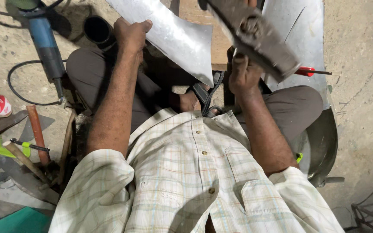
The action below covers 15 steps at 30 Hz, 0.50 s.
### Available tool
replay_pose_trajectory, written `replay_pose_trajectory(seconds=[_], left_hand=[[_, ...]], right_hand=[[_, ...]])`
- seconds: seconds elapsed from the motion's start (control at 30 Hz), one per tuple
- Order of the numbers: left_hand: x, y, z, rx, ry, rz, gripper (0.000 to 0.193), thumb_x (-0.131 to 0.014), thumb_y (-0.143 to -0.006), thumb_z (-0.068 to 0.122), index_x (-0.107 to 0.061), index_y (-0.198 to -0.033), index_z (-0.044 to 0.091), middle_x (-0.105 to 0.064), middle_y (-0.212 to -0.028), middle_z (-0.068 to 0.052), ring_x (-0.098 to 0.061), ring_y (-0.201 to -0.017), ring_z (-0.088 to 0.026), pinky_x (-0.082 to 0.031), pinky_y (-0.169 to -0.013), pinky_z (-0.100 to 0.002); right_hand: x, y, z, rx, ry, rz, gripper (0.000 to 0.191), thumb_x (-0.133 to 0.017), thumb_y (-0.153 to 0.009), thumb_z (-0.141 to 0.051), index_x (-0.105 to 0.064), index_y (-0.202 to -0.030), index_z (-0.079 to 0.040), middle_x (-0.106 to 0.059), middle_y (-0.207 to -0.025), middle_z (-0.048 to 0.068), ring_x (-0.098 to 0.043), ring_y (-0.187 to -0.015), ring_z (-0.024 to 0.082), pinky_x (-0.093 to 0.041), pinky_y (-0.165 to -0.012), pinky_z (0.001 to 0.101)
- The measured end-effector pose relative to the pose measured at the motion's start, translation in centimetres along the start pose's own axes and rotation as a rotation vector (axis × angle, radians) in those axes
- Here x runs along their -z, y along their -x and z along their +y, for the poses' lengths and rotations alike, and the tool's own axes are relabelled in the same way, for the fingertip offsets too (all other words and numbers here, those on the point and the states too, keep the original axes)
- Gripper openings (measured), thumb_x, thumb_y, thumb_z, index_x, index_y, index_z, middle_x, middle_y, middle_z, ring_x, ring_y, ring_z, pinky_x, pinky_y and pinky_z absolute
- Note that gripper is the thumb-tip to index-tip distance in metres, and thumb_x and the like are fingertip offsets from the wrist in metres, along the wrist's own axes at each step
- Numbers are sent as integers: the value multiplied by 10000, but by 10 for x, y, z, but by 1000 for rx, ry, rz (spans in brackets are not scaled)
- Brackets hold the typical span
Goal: The person sits on the floor and uses a hammer to shape a curved metal sheet placed on a wooden block. They repeatedly strike the metal to form a curve, occasionally repositioning the sheet and adjusting their grip.
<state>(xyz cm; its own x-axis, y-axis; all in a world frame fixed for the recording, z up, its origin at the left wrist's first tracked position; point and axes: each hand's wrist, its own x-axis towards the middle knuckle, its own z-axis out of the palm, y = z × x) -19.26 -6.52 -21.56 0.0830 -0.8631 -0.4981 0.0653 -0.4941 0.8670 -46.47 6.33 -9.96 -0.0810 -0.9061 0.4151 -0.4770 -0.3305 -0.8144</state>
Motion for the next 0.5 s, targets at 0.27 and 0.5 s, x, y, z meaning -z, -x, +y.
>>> replay_pose_trajectory(seconds=[0.27, 0.5], left_hand=[[-9, 3, 14, 71, 40, 9, 494, -767, -814, 43, -555, -1210, -163, -681, -1181, -345, -760, -1067, -368, -604, -983, -474], [-31, 13, -8, 123, 18, 104, 579, -833, -880, 95, -479, -1262, -158, -566, -1281, -317, -596, -1225, -371, -489, -1049, -485]], right_hand=[[7, 2, -1, -429, 344, -258, 555, -490, -1127, -550, -586, -926, -42, -539, -666, 61, -516, -615, 191, -403, -554, 427], [-8, 4, -12, -107, 347, -221, 625, -394, -1140, -598, -633, -1053, -28, -580, -665, 6, -523, -599, 105, -443, -539, 318]])
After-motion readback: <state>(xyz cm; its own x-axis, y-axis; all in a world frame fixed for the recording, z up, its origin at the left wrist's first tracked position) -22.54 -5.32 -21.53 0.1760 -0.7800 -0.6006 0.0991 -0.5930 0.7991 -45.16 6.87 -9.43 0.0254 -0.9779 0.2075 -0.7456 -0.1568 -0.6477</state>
